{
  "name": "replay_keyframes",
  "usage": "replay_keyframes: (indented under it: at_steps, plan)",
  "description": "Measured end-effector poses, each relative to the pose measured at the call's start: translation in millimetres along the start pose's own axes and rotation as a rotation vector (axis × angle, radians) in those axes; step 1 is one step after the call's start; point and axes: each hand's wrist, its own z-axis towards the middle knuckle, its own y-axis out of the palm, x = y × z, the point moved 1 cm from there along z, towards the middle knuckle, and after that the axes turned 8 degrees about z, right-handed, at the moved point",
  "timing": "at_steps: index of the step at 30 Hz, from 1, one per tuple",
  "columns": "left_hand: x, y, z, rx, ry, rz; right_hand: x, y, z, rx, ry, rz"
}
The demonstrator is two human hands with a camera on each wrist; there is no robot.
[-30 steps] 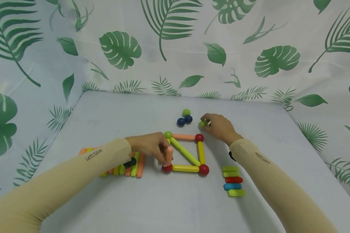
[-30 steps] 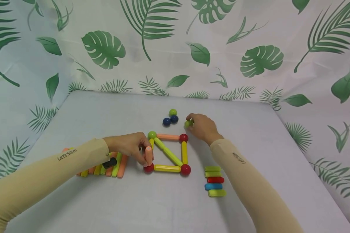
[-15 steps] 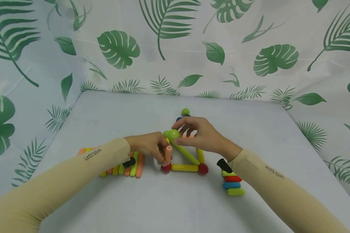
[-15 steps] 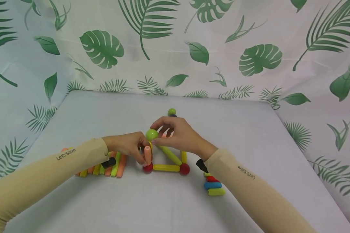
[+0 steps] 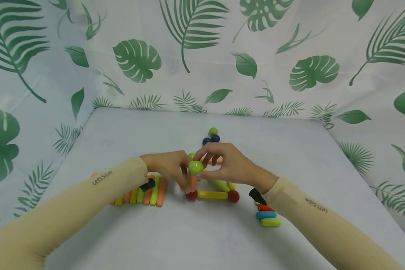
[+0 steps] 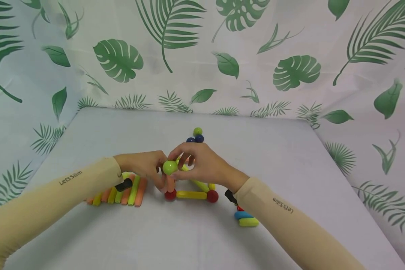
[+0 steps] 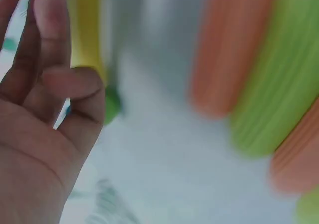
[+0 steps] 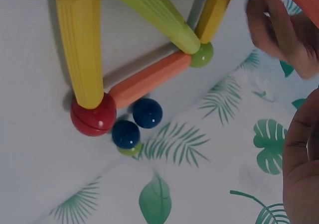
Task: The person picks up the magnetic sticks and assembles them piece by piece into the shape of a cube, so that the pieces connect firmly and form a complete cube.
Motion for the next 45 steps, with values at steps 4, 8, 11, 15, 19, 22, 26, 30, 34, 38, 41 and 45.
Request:
replay_keyframes:
  at_steps: [4,8,11,15,19,22,26,30,34,38,41,45]
  plan:
    - [8.9,-17.3,-7.9,0.036,0.031,-0.041,-0.1,0.6,-0.7,0.021,-0.048,-0.022]
    - [14.2,-25.6,-11.1,0.064,0.049,-0.117,-3.9,4.1,-2.5,0.161,-0.234,-0.067]
    - [17.3,-26.8,-11.3,0.072,0.069,-0.130,-13.9,14.5,-3.7,0.268,-0.516,-0.159]
    - [21.3,-27.6,-11.2,0.074,0.090,-0.128,-32.1,44.8,-7.5,0.164,-0.792,-0.397]
    - [22.4,-29.2,-11.4,0.091,0.087,-0.135,-35.5,81.5,-12.4,-0.224,-0.607,-0.657]
    - [22.9,-29.8,-12.3,0.098,0.087,-0.136,-26.9,99.5,-13.7,-0.433,-0.330,-0.763]
    - [23.8,-29.6,-14.0,0.101,0.092,-0.131,-14.5,109.9,-11.9,-0.481,-0.159,-0.785]
    - [24.0,-29.0,-14.4,0.095,0.084,-0.134,-9.7,114.6,-9.2,-0.473,-0.192,-0.797]
    - [22.9,-28.5,-14.0,0.096,0.075,-0.136,-10.2,118.0,-5.9,-0.422,-0.266,-0.784]
    - [21.9,-27.3,-13.7,0.097,0.072,-0.141,-8.2,121.0,-4.5,-0.422,-0.292,-0.811]
    - [22.0,-25.9,-13.3,0.091,0.069,-0.147,-6.3,122.8,-5.2,-0.463,-0.321,-0.846]
    - [22.0,-24.7,-13.1,0.088,0.061,-0.142,-5.4,124.6,-6.5,-0.501,-0.345,-0.859]
